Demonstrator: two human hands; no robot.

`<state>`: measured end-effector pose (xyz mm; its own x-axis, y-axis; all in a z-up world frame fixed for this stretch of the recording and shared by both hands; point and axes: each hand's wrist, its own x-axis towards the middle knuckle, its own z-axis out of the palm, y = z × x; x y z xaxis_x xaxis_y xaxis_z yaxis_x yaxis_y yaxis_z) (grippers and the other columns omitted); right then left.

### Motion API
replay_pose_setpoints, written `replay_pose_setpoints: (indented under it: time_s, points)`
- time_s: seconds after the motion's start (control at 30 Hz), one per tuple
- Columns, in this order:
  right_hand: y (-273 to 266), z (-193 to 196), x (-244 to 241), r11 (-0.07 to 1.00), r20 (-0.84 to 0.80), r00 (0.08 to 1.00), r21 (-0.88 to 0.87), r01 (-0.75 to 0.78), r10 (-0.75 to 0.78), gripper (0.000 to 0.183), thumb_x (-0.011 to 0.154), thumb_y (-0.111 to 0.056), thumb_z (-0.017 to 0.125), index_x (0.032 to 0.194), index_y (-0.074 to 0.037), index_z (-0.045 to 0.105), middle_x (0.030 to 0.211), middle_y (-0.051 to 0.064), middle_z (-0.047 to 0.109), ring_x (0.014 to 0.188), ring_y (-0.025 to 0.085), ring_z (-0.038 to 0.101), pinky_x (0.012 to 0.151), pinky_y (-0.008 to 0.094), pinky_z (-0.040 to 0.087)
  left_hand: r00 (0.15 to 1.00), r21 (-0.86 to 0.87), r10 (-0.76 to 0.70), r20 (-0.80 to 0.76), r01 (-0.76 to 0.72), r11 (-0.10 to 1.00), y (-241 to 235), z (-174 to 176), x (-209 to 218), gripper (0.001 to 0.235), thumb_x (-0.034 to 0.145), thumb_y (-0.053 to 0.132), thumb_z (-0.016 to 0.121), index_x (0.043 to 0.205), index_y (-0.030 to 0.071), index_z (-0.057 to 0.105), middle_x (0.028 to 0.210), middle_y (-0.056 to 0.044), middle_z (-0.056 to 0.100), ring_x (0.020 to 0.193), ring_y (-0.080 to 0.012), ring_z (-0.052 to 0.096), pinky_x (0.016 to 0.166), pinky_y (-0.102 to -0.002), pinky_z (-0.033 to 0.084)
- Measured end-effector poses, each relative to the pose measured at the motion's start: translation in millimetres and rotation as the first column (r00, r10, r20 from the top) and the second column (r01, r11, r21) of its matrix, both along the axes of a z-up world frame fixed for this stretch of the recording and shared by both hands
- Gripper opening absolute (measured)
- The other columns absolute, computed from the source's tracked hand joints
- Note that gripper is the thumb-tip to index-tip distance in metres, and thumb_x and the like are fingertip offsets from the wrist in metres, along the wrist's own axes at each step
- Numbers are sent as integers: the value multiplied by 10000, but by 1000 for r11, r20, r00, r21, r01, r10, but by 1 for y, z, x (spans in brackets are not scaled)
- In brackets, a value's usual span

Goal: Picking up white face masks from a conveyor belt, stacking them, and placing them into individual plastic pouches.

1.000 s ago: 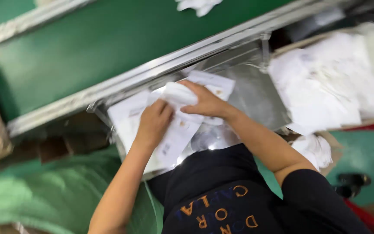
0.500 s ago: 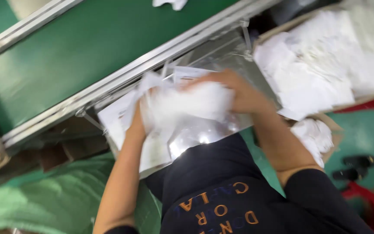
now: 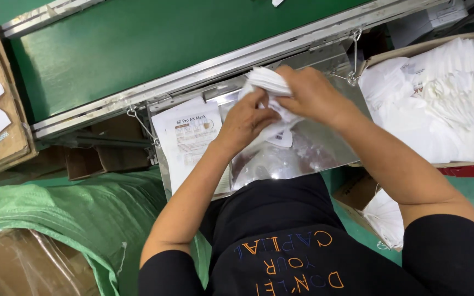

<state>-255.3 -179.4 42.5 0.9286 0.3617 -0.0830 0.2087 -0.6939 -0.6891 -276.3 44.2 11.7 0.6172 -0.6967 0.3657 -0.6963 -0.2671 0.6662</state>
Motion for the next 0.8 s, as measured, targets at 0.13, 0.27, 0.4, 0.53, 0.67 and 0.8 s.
replay_pose_setpoints:
  time_s: [0.13,0.27,0.4,0.53,0.67,0.8]
  points:
    - [8,22,11,995,215,973,42,-91,81,595,830,-172,880,1343,-5,630,1242,194,636,1142,288,638,963,386,532,962,-56,265,68,-261,964,-3,-9,-6,107,870,205,810,967,165,791,1032,-67,553,932,-249,585,798,-381,506]
    - [-26,11,22,893,-387,861,424,-152,330,863,707,-126,829,1497,-114,482,1277,121,687,1134,221,675,917,351,583,890,-150,400,219,-374,915,5,2,-10,356,778,275,875,1102,207,743,1121,-62,563,1015,-258,583,882,-393,502]
    - [-17,13,4,880,-327,880,440,-179,343,691,747,-158,822,1390,-40,601,1211,114,740,1104,203,677,946,339,534,867,-239,475,151,-434,869,16,32,6,790,606,379,939,1256,85,599,1183,-119,578,1088,-307,593,925,-411,500]
    - [-16,36,4,933,-223,934,294,-208,279,473,857,-229,776,1281,-46,678,1041,79,783,935,178,734,828,332,573,891,-108,353,-286,-396,912,35,25,15,850,606,406,980,1248,7,590,1099,-124,714,1024,-284,717,882,-364,579]
    - [-5,-4,4,934,-351,865,137,-331,358,344,811,-257,788,1088,-54,768,965,50,804,826,169,750,737,330,596,879,6,284,-384,-305,952,40,-1,2,662,673,357,986,1167,25,696,995,-124,772,894,-281,757,824,-353,587]
    - [-13,-7,-1,928,-348,869,253,-275,353,409,774,-300,809,1090,-47,753,926,74,796,802,172,708,733,311,566,932,-23,211,-293,-228,973,33,11,-2,640,672,335,979,1148,9,700,984,-144,763,879,-269,741,805,-333,564]
